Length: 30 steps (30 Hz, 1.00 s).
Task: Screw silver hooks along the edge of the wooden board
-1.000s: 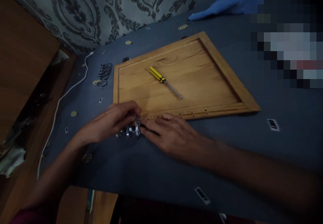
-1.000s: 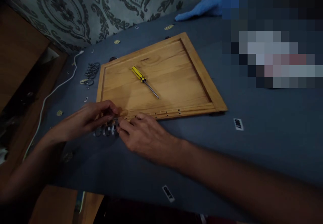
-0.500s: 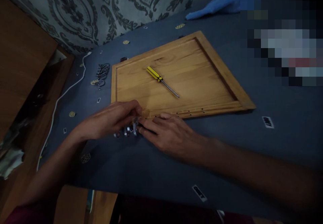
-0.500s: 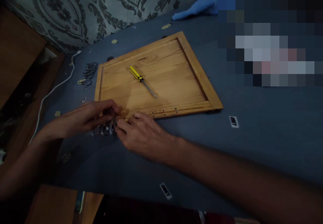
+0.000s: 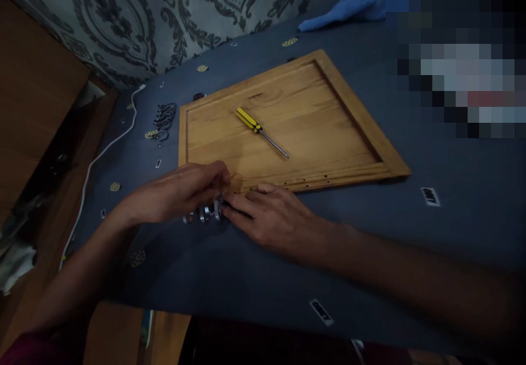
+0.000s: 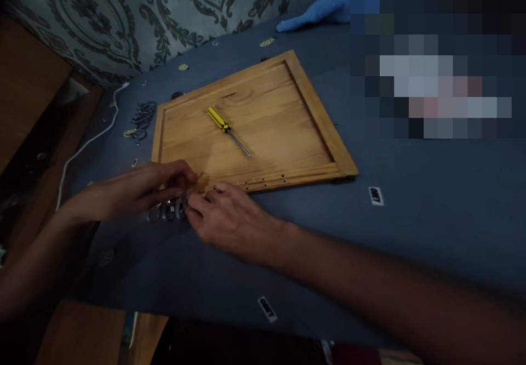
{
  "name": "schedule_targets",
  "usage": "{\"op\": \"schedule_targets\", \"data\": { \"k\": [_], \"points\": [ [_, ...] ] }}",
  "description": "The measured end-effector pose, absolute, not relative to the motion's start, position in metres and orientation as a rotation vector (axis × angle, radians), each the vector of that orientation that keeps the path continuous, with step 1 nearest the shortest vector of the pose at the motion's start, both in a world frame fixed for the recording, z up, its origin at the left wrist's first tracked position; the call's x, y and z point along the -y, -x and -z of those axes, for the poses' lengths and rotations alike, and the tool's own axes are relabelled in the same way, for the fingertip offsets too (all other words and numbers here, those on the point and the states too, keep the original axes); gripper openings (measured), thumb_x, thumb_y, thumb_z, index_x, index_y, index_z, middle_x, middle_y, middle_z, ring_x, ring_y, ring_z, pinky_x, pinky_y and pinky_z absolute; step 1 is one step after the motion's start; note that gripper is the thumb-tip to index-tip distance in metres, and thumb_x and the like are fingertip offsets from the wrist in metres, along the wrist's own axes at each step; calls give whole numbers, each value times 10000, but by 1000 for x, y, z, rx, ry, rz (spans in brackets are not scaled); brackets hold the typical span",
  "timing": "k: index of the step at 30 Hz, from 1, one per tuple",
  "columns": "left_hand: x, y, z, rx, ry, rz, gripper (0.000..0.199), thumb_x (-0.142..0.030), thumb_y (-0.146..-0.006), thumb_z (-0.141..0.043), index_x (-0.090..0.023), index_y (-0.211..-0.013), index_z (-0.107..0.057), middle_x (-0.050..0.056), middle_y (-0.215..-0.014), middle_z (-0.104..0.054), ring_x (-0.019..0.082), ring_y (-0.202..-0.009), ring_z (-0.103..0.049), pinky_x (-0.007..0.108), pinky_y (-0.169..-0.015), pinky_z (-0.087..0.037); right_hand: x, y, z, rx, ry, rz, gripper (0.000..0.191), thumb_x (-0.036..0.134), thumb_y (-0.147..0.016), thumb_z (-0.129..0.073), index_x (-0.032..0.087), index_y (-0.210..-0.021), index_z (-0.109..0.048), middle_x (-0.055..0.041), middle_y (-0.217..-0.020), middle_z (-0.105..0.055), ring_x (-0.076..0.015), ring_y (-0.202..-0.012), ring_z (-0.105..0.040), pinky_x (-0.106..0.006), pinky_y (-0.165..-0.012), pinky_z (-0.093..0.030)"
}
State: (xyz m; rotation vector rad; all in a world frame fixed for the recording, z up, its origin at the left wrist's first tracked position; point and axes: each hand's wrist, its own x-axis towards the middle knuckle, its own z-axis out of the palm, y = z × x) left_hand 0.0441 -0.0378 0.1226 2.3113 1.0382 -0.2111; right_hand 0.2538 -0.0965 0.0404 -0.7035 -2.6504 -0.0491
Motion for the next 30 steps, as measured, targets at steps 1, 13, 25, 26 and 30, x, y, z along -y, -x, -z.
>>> {"op": "schedule_targets", "data": {
  "k": [1,13,25,26,30],
  "points": [
    [38,-44,-123,-1043,-2306,208,179,-348,-1024,-484,-196,-1084,-557,3,-864,-655,137,-742,-612,249,-666,-430,96,-254,-40,2653,703,58,260,96,-1015,-505,110,-1178,-707,-118,-1149,-746,-209,-798,-672,-394,-743,-509],
    [36,-41,-117,-1051,-2128,61,203,-335,-976,-532,-184,-1109,-560,-11,-832,-627,134,-741,-598,247,-676,-458,97,-254,-41,2680,705,53,303,81,-1024,-454,112,-1191,-705,-142,-1198,-732,-210,-829,-688,-402,-767,-524],
    [67,-25,-118,-1175,-2246,-132,454,-583,-932,-657,-199,-1171,-636,60,-1081,-679,228,-1014,-639,345,-875,-531,98,-256,-39,2677,719,52,294,105,-1038,-473,134,-1225,-698,-120,-1254,-731,-200,-902,-709,-387,-848,-539],
    [70,-25,-116,-1168,-2314,-128,484,-600,-919,-667,-203,-1194,-634,68,-1101,-672,244,-1049,-630,366,-903,-525,99,-256,-39,2668,722,51,292,102,-1035,-476,136,-1220,-700,-118,-1259,-730,-200,-910,-711,-389,-857,-539],
    [81,-22,-102,-1187,-2469,-132,523,-596,-901,-693,-217,-1253,-617,85,-1148,-660,271,-1091,-613,417,-943,-502,100,-257,-37,2639,722,48,267,95,-1022,-511,131,-1202,-705,-118,-1264,-732,-206,-944,-719,-391,-883,-532]
  ]
}}
